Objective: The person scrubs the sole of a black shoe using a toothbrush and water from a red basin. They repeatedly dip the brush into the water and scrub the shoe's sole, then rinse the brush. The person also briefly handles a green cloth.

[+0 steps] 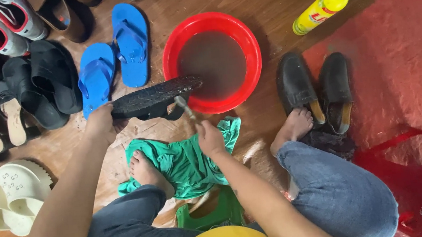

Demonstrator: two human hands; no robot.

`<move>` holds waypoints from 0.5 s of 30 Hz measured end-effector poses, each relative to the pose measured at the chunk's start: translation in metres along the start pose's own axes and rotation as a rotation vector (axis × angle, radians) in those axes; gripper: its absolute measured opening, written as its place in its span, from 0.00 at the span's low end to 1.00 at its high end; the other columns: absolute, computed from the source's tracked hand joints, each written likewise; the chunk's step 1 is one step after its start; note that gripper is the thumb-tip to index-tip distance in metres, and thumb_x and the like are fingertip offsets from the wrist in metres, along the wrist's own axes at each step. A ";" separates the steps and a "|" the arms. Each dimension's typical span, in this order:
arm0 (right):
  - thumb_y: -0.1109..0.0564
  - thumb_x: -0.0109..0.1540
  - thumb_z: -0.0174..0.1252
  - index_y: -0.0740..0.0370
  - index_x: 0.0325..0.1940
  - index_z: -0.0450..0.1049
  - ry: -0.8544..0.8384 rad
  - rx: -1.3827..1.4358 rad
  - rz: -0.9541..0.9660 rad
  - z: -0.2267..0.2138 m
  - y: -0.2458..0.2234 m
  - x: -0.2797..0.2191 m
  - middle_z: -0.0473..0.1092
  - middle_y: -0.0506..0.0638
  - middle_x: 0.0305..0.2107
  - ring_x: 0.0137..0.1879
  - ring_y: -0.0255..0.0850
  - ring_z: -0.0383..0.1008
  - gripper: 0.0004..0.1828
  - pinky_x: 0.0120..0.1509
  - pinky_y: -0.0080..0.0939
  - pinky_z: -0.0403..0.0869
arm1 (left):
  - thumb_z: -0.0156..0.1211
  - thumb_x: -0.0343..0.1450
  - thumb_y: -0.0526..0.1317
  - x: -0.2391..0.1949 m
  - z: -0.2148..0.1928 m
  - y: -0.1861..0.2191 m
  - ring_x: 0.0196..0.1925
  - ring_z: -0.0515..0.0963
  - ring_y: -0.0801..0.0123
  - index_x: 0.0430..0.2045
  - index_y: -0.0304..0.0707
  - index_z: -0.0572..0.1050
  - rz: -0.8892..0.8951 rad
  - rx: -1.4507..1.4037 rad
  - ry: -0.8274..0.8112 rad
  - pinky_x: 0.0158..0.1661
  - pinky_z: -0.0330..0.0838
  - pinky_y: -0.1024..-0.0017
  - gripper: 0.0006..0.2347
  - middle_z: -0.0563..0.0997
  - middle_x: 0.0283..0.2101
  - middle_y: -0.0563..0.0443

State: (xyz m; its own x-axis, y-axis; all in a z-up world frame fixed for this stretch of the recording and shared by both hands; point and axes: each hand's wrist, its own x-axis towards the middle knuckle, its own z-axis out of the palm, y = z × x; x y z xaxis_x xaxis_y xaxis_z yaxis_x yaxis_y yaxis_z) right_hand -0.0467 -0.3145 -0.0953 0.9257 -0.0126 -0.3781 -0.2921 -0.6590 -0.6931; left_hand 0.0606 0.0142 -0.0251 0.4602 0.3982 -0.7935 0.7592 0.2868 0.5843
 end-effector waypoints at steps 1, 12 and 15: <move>0.38 0.70 0.42 0.53 0.41 0.68 -0.003 0.002 -0.003 -0.001 0.011 0.006 0.73 0.62 0.33 0.45 0.66 0.75 0.20 0.51 0.64 0.75 | 0.46 0.79 0.42 0.001 -0.001 -0.003 0.46 0.83 0.30 0.66 0.41 0.65 0.001 -0.001 0.005 0.41 0.85 0.45 0.19 0.64 0.58 0.23; 0.36 0.70 0.39 0.53 0.42 0.67 0.003 -0.047 0.002 0.004 0.014 0.004 0.74 0.63 0.35 0.47 0.63 0.76 0.22 0.54 0.64 0.75 | 0.47 0.78 0.44 0.027 -0.007 -0.015 0.46 0.82 0.30 0.65 0.50 0.67 -0.026 0.026 -0.006 0.39 0.85 0.47 0.19 0.63 0.58 0.26; 0.39 0.71 0.36 0.57 0.44 0.69 0.128 0.138 0.240 0.004 0.023 0.012 0.76 0.63 0.38 0.51 0.66 0.75 0.23 0.58 0.66 0.71 | 0.44 0.79 0.44 0.028 -0.013 -0.014 0.48 0.81 0.32 0.68 0.51 0.64 -0.008 0.053 -0.006 0.41 0.83 0.46 0.19 0.64 0.58 0.28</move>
State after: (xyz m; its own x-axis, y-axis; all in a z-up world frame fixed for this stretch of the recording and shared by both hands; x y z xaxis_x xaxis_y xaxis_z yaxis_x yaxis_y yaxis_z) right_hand -0.0435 -0.3271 -0.1184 0.8464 -0.2564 -0.4668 -0.5281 -0.5172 -0.6735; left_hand 0.0568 0.0328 -0.0534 0.4569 0.3911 -0.7989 0.7858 0.2435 0.5686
